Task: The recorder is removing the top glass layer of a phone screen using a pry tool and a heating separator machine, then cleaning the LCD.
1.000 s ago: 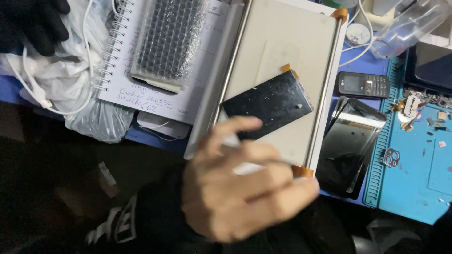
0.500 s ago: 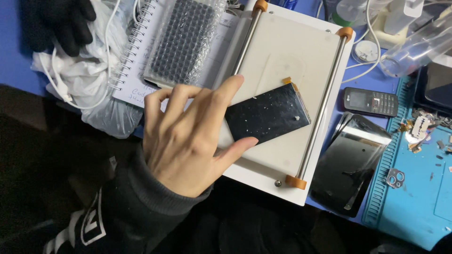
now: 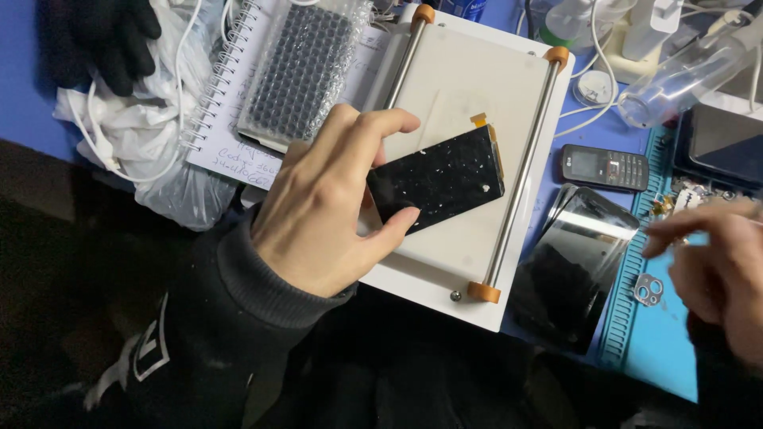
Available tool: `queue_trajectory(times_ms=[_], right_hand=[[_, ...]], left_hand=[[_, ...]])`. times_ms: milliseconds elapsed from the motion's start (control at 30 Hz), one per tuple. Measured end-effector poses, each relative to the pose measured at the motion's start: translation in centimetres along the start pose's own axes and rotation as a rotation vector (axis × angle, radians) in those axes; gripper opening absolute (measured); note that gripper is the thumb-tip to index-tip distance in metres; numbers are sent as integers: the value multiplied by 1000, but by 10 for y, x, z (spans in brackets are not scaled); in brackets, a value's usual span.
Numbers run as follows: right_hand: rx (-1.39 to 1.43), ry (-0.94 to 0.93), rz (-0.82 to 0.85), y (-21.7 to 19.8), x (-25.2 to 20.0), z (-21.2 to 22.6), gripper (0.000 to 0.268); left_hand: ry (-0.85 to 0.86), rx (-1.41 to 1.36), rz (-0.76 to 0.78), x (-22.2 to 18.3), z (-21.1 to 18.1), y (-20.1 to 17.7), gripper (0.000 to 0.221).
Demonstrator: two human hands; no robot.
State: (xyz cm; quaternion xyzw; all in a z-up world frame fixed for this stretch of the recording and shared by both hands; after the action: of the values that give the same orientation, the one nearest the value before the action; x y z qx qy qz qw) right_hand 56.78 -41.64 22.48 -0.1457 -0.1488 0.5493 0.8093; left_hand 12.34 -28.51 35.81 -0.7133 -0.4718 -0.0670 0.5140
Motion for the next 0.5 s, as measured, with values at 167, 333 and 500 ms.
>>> queue_trajectory(times_ms=[167, 333, 500], right_hand=[[-292, -42, 8, 99, 5, 179, 36], [-188, -215, 221, 132, 30, 182, 32], [-42, 77, 102, 116, 18, 177, 27]], left_hand=[[12, -10, -50, -3, 2, 1, 82], [51, -65, -72, -6, -1, -3, 84], [103, -137, -83, -10, -1, -5, 83]])
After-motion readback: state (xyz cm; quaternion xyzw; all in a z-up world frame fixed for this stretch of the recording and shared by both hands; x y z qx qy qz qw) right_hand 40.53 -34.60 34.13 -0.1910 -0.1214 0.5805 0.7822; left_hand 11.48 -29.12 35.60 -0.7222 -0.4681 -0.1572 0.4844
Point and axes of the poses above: each hand's wrist, its own x-axis towards the middle knuckle, its own y-axis out of the palm, z = x × y, the point moved 2 cm from there along x, towards the middle knuckle, and after that the axes turned 9 degrees about -z, right-handed, at the moved point
